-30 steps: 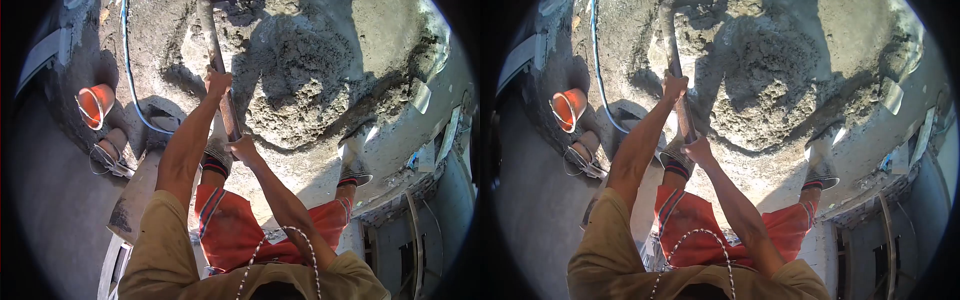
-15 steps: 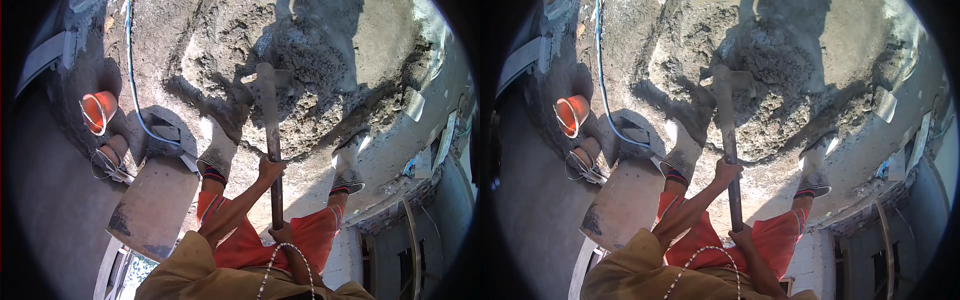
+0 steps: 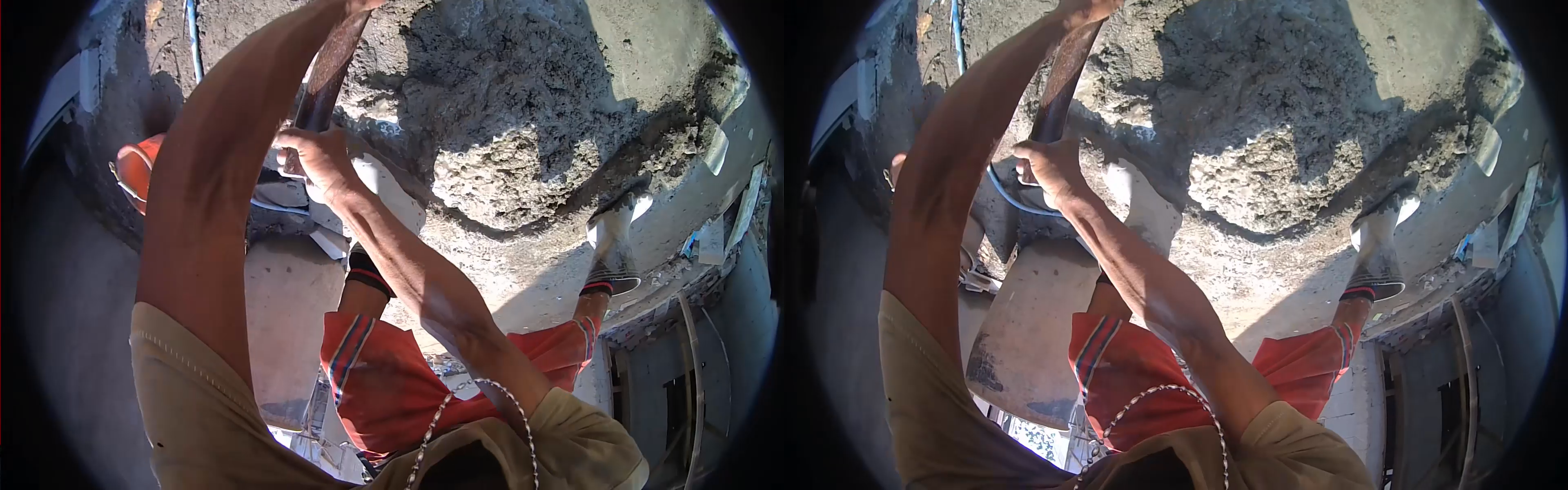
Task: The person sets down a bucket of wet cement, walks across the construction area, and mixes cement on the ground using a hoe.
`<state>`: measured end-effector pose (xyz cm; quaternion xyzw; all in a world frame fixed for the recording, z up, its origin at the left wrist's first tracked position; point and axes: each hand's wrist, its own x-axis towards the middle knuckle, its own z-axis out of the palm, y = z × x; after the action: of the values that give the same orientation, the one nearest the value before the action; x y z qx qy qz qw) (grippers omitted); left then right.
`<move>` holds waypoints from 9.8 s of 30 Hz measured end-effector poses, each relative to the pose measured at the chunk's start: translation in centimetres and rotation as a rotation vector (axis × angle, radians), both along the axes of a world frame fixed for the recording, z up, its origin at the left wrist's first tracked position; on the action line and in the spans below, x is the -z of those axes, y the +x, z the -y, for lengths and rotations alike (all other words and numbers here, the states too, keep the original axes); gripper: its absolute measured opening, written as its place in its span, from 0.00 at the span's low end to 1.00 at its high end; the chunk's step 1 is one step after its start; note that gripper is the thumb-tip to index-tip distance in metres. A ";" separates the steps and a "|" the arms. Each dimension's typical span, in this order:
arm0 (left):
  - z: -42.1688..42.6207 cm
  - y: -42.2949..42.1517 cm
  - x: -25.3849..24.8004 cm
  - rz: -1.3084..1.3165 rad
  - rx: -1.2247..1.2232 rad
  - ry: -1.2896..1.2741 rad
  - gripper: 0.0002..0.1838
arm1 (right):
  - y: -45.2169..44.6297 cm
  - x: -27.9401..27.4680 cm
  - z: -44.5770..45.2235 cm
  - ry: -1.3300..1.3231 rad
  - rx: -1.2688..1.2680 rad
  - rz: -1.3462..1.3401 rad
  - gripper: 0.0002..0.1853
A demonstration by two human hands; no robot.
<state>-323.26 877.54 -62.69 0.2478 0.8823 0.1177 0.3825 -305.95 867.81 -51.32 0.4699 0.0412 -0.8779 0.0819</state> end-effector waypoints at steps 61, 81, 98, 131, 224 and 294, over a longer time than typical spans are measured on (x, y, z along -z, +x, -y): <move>-3.4 14.1 0.4 0.237 -1.057 0.211 0.14 | 22.3 1.5 -20.0 0.635 -1.038 -0.035 0.23; -28.3 33.0 -7.5 0.502 -0.662 0.266 0.21 | 38.6 -4.5 -30.7 0.872 -0.829 0.414 0.19; -10.6 48.7 -19.8 0.728 -0.978 -0.135 0.14 | 49.8 -23.1 -18.1 0.239 -0.800 0.411 0.21; -24.2 35.8 -11.9 0.446 -0.427 0.123 0.17 | 39.4 -7.6 -22.0 0.593 -0.605 0.347 0.13; -21.4 25.7 -2.6 0.126 -0.402 -0.003 0.41 | 27.4 1.7 -23.4 1.017 -0.717 0.422 0.14; -4.9 50.8 -18.0 0.486 -0.948 -0.101 0.19 | 46.4 -9.1 -17.1 0.564 -1.089 0.493 0.28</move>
<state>-272.48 882.40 -44.65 -0.2313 0.7879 0.2888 0.4922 -259.54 884.87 -42.20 0.5725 0.4813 -0.5333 0.3952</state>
